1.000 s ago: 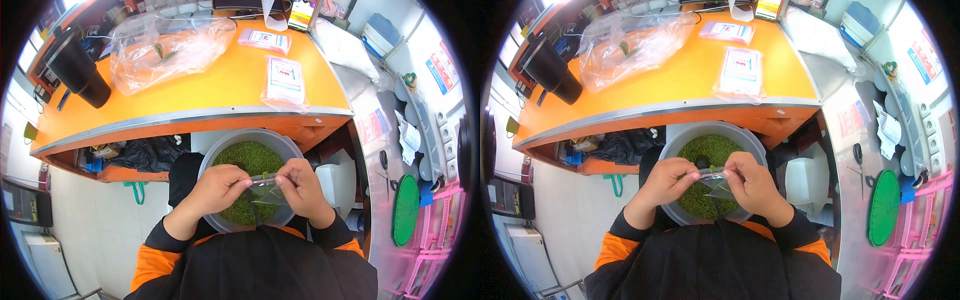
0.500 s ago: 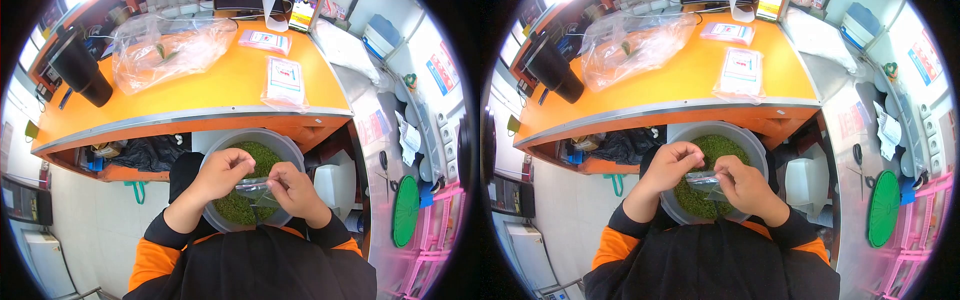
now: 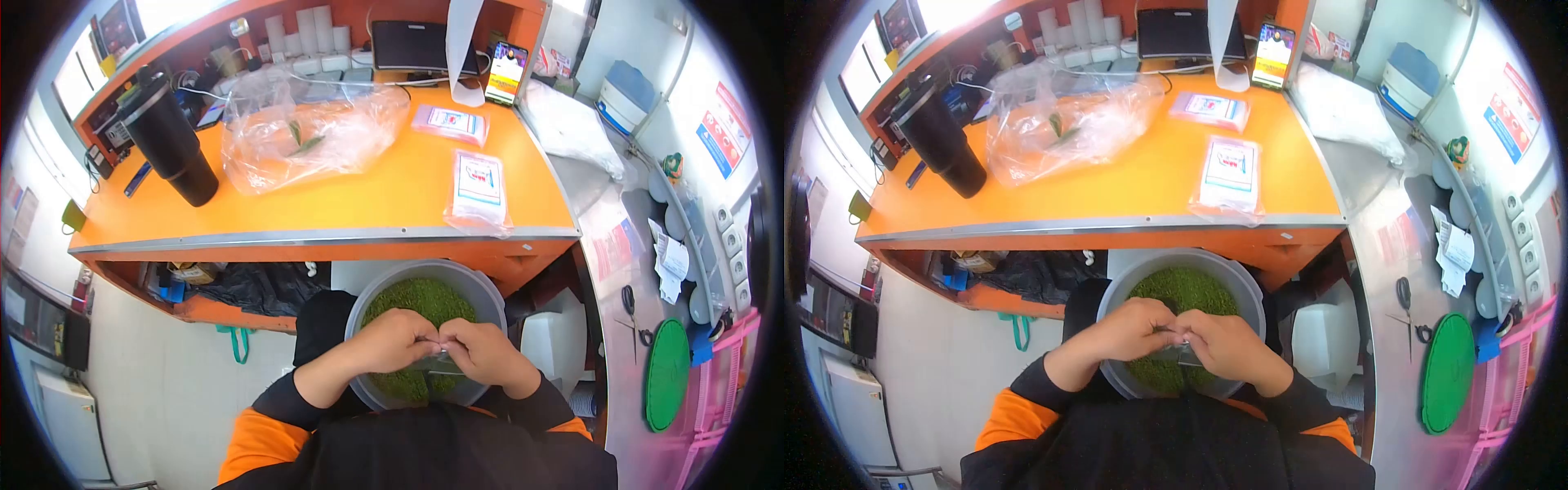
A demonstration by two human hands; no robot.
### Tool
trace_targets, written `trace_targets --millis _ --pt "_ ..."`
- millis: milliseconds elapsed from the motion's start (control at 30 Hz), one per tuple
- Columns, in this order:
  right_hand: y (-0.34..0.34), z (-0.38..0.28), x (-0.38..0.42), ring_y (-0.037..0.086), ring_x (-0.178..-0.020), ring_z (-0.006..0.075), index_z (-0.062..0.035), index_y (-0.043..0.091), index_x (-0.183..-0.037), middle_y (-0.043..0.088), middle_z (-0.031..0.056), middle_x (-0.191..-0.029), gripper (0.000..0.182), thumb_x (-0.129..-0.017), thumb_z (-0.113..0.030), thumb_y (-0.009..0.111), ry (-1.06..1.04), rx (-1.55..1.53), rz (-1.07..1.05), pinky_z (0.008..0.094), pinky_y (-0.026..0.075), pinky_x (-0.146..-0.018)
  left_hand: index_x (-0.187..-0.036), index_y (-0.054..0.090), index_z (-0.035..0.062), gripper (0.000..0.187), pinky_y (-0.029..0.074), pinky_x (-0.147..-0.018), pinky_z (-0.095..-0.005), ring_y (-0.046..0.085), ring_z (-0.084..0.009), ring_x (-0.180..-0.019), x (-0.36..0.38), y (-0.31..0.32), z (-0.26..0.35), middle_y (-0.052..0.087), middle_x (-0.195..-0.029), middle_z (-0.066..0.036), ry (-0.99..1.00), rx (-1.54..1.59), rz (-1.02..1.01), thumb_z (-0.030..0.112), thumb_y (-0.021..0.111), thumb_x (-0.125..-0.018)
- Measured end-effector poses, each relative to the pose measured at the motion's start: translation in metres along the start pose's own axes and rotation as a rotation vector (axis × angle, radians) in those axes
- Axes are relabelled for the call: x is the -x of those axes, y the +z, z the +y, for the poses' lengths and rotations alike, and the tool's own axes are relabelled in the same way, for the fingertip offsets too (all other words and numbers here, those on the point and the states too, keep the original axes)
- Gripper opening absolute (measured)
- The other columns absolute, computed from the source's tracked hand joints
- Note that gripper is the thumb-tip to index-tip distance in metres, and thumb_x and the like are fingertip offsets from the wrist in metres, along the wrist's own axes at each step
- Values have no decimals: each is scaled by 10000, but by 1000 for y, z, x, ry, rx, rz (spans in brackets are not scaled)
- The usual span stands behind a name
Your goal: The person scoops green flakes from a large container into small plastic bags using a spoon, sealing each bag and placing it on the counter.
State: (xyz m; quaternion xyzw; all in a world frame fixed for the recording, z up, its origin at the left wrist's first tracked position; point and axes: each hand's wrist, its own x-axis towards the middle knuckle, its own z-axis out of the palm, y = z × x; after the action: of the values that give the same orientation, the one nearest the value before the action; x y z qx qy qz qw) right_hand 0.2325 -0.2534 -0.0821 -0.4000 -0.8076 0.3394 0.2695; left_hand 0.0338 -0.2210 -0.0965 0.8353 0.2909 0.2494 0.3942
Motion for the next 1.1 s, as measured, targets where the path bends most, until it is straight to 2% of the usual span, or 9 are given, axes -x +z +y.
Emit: trace_targets --millis 200,400,567,600,700,767,867,900,1100 --pt "1 13 2 600 -635 239 -60 525 -958 603 80 -729 185 -812 -95 632 -3 -108 184 298 468 -586 -940 615 85 140 481 -657 -409 615 -332 -764 3 8 6 623 -805 -142 -119 -135 53 193 581 -858" --pt "-12 17 9 460 -568 14 -33 533 -837 552 -2 -648 245 -746 -110 748 173 -530 443 184 374 -516 -1000 599 19 275 477 -578 -325 639 -227 -678 -10 -124 30 616 -702 -141 -256 -358 1068 264 568 -879" --pt "-10 21 15 452 -551 15 -42 528 -791 515 -33 -591 237 -749 -121 748 234 -375 364 184 360 -491 -1107 560 38 348 467 -576 -316 637 -238 -662 -13 -212 -24 645 -766 -161 -64 -824 1336 273 596 -853" --pt "-10 20 15 448 -549 14 -46 527 -786 506 -41 -581 237 -750 -123 748 260 -398 355 183 355 -487 -1019 608 16 322 463 -567 -320 635 -248 -632 -8 -207 -18 654 -740 -155 30 -905 1276 266 629 -818" --pt "0 29 15 435 -535 12 -61 518 -780 502 -41 -607 217 -765 -107 730 255 -563 351 179 345 -478 -744 666 4 264 456 -542 -317 601 -213 -564 9 -145 24 624 -614 -116 -390 -418 854 265 711 -741" --pt "5 20 8 423 -515 18 -76 498 -798 490 -35 -620 208 -786 -87 705 243 -776 359 182 331 -457 -771 674 2 390 478 -586 -294 609 -201 -598 13 -90 51 634 -637 -96 -421 -204 499 350 795 -643" --pt "14 7 0 412 -490 31 -91 460 -823 471 -23 -630 207 -815 -56 664 196 -1140 337 188 312 -427 -1060 623 3 625 493 -800 -337 630 -250 -902 13 -26 40 636 -1012 -165 -175 114 29 425 794 -632" --pt "16 4 -1 409 -482 36 -94 447 -832 464 -18 -631 209 -824 -46 649 172 -1268 322 190 307 -417 -1029 637 -9 502 492 -795 -317 631 -209 -884 12 -13 33 658 -972 -134 -142 140 -73 356 763 -708" --pt "23 6 -5 368 -448 42 -104 418 -837 455 -18 -639 212 -847 -47 623 196 -1360 479 186 293 -399 -955 668 16 202 490 -741 -271 624 -122 -838 25 19 -4 684 -890 -62 -289 541 -91 181 654 -840"
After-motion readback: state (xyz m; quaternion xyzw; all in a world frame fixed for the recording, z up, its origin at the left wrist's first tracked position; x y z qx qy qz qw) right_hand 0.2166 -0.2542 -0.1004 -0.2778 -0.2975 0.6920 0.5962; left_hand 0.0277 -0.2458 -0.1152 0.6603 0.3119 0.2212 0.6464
